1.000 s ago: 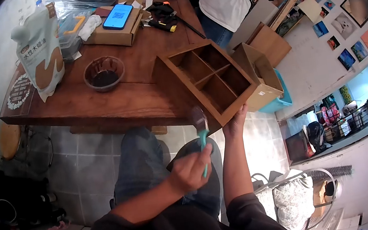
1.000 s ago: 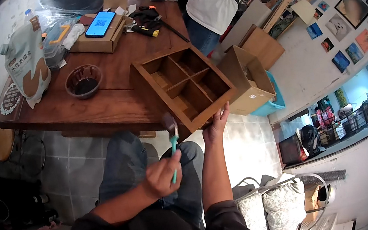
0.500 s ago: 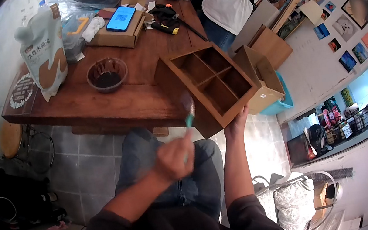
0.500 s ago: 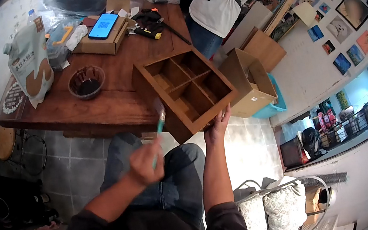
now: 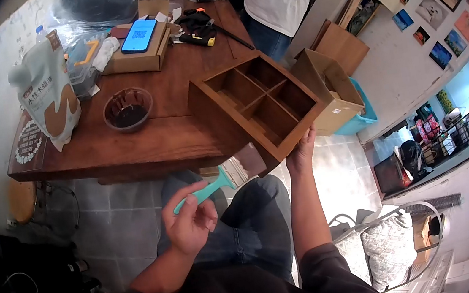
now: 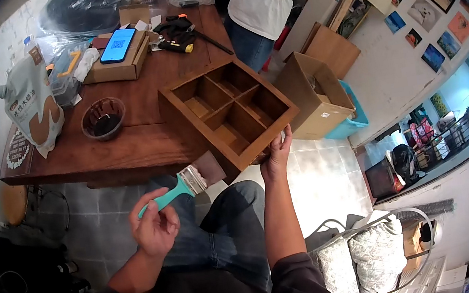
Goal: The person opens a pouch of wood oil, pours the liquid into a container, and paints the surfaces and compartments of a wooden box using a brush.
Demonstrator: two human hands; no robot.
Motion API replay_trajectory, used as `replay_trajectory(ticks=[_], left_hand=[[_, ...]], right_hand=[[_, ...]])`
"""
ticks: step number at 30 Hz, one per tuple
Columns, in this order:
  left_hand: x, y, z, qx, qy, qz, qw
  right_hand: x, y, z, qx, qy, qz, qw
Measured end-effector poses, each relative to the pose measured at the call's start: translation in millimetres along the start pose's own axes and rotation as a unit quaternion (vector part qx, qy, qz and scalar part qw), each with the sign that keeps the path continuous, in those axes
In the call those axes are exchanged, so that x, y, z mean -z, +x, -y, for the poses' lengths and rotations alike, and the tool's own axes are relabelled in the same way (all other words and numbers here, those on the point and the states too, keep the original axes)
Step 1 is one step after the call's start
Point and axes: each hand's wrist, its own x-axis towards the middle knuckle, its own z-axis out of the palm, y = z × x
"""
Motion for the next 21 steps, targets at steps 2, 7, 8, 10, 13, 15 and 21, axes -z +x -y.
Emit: replay_trajectory(ticks=[2,7,8,10,13,15,21], left_hand=[[6.9,4.8,2.1,0.039,0.003,0.074,0.997],[19.0,44.4,4.4,-0.078,0.257,0.103,0.958],[19.3,51.9,2.5,-0.134,0.303,0.056,0.942],[20.4,62.4,-1.3,-0.172,0.337,0.011,0.926],[12.1,68.2,1.9,-0.243,0.372,-0.108,0.889],[8.8,65.5,17.8,-0.318,0.447,-0.016,0.836],[-28.4,8.2,56.7,-0.417,0.537,0.141,0.72]], right_hand=[[-1.3,0.0,0.9,0.01,-0.003,-0.01,1.0],[-3.4,-1.9,3.8,-0.001,-0.005,-0.007,1.0],[-2.9,-1.5,3.4,-0.002,-0.009,0.0,1.0],[0.6,-1.5,2.0,-0.003,-0.006,-0.001,1.0],[3.1,0.7,-2.0,0.002,0.0,-0.001,1.0],[4.0,1.4,-4.0,0.006,0.0,-0.001,1.0],[-2.3,3.5,1.5,-0.004,-0.009,0.002,1.0]])
